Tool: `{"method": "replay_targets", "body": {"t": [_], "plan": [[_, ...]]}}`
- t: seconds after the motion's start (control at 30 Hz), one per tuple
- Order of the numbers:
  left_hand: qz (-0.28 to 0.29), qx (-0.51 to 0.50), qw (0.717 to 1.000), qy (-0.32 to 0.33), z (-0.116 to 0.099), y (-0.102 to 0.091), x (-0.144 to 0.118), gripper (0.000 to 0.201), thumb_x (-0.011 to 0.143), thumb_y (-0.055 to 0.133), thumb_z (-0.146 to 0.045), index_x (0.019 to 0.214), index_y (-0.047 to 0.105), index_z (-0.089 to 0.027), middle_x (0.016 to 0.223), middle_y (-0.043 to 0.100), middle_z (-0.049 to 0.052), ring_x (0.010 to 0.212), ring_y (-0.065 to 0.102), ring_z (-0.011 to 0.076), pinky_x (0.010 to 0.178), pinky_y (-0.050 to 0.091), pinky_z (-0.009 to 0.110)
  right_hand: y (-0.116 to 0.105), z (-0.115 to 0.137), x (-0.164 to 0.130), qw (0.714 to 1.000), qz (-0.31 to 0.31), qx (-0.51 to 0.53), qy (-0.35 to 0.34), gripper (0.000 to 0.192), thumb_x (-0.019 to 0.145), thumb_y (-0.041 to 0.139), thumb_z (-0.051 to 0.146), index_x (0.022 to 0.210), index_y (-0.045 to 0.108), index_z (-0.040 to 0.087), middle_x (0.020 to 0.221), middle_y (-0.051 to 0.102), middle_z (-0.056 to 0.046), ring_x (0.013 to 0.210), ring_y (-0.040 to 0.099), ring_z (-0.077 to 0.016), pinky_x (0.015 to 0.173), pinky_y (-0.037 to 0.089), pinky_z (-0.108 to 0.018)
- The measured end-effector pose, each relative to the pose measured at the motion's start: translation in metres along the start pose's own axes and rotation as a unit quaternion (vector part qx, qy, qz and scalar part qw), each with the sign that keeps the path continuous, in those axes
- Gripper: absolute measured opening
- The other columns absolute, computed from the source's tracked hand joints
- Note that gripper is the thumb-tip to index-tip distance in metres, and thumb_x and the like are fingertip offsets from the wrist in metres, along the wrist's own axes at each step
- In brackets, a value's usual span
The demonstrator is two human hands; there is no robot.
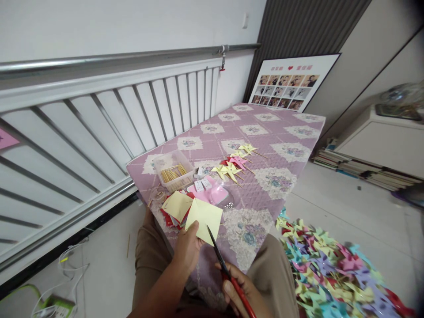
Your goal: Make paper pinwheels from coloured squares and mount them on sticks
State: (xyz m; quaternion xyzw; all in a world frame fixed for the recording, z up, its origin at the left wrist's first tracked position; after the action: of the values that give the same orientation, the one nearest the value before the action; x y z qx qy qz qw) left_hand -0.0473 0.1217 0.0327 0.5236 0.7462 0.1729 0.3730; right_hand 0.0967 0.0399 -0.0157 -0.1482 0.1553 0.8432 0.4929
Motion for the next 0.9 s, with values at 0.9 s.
{"method": "replay_targets", "body": {"t": [0.9], "plan": [[-0.006,0.003,1.000,-0.003,0.001,-0.003,-0.002,0.033,0.076,0.072,-0.031,0.107,0.068,-0.019,0.111,0.073,0.009,0.104,0.068,0.0248,0.088,0.055,0.034,0.001,0.023,-0.001,0.999,-0.007,-0.029,-0.018,0.071,0.076,0.054,0.075,0.116,0.058,0.017,0.064,0.037,0.005,0.053,0.032,-0.0097,0.051,0.027,-0.024]]}}
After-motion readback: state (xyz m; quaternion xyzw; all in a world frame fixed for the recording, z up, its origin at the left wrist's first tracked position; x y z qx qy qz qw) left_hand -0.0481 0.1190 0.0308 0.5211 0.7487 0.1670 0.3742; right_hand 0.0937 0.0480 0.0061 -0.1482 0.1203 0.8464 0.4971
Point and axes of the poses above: each hand's wrist, its own x-axis towards the middle knuckle, its own y-axis out of the palm, z = x × y, the point moved 10 cm from there along x, towards the middle knuckle
